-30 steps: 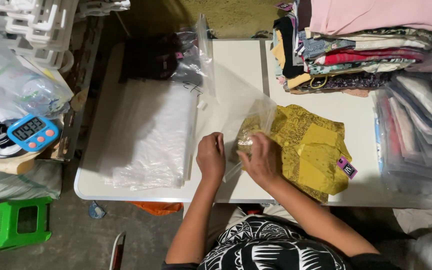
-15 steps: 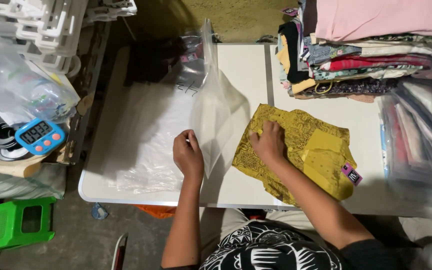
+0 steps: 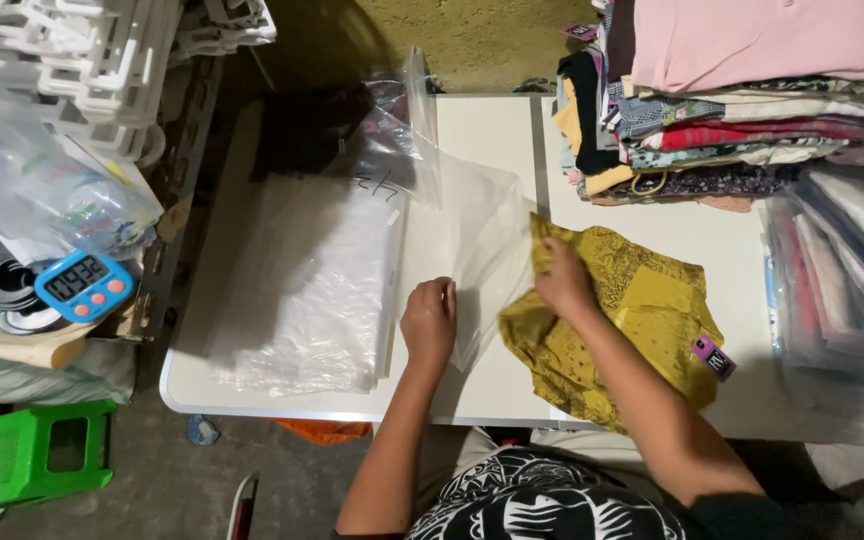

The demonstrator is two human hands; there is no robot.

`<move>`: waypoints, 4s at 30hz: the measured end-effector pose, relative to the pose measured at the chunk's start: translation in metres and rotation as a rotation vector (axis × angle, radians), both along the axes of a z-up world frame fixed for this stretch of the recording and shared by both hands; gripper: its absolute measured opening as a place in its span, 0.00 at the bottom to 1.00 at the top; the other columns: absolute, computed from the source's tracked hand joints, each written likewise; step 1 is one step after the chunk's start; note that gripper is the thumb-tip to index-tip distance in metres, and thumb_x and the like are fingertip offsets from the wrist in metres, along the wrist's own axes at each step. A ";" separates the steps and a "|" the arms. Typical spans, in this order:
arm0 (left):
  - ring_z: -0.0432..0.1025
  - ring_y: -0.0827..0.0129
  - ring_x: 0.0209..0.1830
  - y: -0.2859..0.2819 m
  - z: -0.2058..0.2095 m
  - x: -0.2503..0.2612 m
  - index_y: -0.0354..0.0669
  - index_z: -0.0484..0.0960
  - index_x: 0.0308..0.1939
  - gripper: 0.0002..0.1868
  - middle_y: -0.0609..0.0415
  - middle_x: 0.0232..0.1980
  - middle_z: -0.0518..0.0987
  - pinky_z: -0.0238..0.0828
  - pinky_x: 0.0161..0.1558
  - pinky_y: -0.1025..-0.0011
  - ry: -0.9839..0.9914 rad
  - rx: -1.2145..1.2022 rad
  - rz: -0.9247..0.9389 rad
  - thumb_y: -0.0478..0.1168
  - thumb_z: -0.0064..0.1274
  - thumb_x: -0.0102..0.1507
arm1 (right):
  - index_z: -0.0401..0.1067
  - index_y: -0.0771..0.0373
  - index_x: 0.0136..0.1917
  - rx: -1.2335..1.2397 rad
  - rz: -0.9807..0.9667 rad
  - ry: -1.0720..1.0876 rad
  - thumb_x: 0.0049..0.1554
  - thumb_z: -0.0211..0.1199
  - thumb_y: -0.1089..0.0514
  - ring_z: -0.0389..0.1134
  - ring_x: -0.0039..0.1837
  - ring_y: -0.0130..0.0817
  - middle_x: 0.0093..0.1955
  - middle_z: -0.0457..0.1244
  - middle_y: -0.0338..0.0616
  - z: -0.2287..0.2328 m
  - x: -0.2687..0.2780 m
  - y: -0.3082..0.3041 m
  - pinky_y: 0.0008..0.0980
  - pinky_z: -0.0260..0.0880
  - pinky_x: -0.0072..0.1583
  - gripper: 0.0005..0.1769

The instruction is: Packaging folded clothes into plastic bags and sealing them.

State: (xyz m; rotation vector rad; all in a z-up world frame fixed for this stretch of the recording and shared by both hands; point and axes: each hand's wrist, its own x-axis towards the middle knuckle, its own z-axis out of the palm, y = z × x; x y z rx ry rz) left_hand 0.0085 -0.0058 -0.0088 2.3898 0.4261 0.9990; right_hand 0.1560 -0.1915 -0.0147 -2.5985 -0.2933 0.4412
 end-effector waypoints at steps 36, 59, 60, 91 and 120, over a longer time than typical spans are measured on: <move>0.75 0.49 0.39 -0.072 0.006 -0.009 0.40 0.84 0.42 0.05 0.44 0.40 0.81 0.73 0.40 0.56 0.094 -0.091 -0.411 0.36 0.58 0.62 | 0.56 0.60 0.78 0.934 -0.098 0.159 0.65 0.57 0.54 0.66 0.66 0.34 0.70 0.62 0.51 -0.026 -0.020 -0.007 0.30 0.69 0.62 0.30; 0.69 0.48 0.54 -0.041 -0.013 -0.022 0.36 0.77 0.58 0.26 0.40 0.54 0.77 0.62 0.55 0.54 0.061 0.134 -0.083 0.35 0.59 0.55 | 0.55 0.49 0.83 -0.139 0.699 -0.495 0.54 0.54 0.29 0.47 0.78 0.54 0.80 0.49 0.51 -0.039 -0.009 0.067 0.70 0.50 0.68 0.49; 0.69 0.48 0.54 -0.038 -0.029 -0.022 0.36 0.77 0.58 0.26 0.40 0.54 0.77 0.62 0.55 0.54 0.061 0.135 -0.079 0.35 0.59 0.55 | 0.55 0.49 0.83 -0.138 0.701 -0.496 0.54 0.54 0.29 0.47 0.78 0.54 0.80 0.49 0.51 -0.039 -0.010 0.070 0.70 0.50 0.68 0.49; 0.73 0.46 0.55 -0.069 -0.062 -0.065 0.37 0.77 0.51 0.16 0.41 0.53 0.78 0.70 0.57 0.58 0.095 -0.467 -0.151 0.25 0.50 0.59 | 0.26 0.64 0.83 -0.210 0.067 -0.131 0.46 0.63 0.21 0.37 0.83 0.61 0.83 0.35 0.64 -0.023 -0.035 -0.035 0.63 0.37 0.77 0.75; 0.46 0.30 0.75 0.063 -0.014 -0.062 0.49 0.69 0.69 0.43 0.33 0.77 0.55 0.36 0.65 0.24 0.414 0.298 0.005 0.68 0.53 0.56 | 0.57 0.50 0.78 -0.089 0.466 -0.498 0.56 0.55 0.29 0.41 0.77 0.73 0.79 0.46 0.61 -0.024 0.007 0.107 0.84 0.40 0.65 0.43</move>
